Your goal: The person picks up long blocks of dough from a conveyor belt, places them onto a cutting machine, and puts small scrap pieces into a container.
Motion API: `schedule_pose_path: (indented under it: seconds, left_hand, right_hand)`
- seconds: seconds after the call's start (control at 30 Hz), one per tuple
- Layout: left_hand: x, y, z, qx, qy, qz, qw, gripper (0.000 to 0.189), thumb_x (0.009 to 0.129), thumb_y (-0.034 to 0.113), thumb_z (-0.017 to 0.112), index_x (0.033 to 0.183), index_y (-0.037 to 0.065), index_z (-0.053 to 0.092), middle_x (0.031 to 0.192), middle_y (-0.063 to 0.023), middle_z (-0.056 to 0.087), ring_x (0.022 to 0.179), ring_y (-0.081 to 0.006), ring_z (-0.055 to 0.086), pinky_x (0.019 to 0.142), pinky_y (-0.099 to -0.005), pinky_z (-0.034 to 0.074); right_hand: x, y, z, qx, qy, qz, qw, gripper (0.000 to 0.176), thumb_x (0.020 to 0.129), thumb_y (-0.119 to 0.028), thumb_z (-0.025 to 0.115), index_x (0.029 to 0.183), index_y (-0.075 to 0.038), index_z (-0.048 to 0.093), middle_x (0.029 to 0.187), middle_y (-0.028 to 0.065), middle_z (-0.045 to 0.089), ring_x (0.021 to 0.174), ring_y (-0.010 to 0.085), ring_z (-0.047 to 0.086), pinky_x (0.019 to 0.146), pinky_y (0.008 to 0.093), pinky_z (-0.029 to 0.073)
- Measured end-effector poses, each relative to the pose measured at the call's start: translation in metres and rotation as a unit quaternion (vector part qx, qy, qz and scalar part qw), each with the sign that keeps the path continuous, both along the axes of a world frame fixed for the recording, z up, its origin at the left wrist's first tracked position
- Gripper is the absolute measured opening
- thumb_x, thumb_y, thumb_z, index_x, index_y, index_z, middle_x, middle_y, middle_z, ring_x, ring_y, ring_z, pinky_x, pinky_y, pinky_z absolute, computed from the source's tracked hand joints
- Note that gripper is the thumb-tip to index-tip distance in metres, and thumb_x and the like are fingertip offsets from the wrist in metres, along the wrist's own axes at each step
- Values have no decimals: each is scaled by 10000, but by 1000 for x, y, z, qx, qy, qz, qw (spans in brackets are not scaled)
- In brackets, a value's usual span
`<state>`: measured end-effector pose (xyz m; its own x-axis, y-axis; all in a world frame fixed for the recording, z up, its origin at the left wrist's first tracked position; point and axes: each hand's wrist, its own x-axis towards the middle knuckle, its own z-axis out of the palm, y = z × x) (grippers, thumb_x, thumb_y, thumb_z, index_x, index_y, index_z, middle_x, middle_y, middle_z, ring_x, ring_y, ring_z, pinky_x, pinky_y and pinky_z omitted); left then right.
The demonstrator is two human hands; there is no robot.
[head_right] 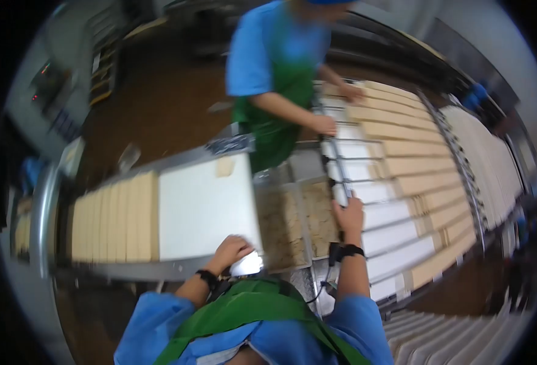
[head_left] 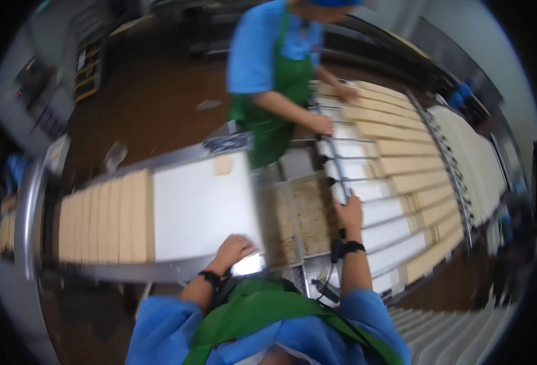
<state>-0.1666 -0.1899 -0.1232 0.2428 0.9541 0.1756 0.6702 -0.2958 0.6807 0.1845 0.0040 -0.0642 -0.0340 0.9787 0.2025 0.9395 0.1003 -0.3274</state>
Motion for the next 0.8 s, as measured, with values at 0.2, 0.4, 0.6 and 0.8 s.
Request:
schedule_pose_path:
  seconds: [0.2, 0.4, 0.6, 0.8]
  left_hand:
    - [-35, -25, 14, 24, -135, 173, 975, 197, 862, 220, 540, 882, 37, 609, 906, -143, 585, 890, -333, 530, 799, -415, 440]
    - [-127, -91, -5, 108, 27, 594, 797, 383, 778, 150, 654, 1120, 33, 530, 1095, -203, 538, 1036, -385, 493, 951, -460, 367]
    - [-178, -138, 16, -178, 92, 708, 677, 793, 746, 364, 696, 1368, 62, 309, 1312, -287, 324, 1054, -463, 465, 922, -486, 396]
    - [-186, -134, 2, -209, 120, 643, 727, 876, 757, 472, 663, 1417, 60, 259, 1321, -266, 340, 956, -439, 528, 816, -449, 473]
  right_hand:
    - [7, 9, -7, -47, 120, -56, 990, 673, 825, -480, 568, 1333, -59, 438, 1151, 193, 542, 1046, 345, 536, 887, 443, 432]
    - [-74, 9, 3, 85, -45, 36, 995, 439, 783, -328, 624, 1134, -65, 607, 1105, 192, 578, 1074, 339, 517, 912, 463, 405]
    - [-238, 3, -51, 23, -17, 288, 957, 462, 754, -320, 653, 1127, -51, 601, 1153, 195, 559, 1134, 352, 468, 978, 460, 351]
    - [-419, -38, -58, -101, -95, 377, 916, 724, 771, -424, 625, 1335, -27, 402, 1360, 212, 381, 1271, 362, 325, 1024, 499, 284]
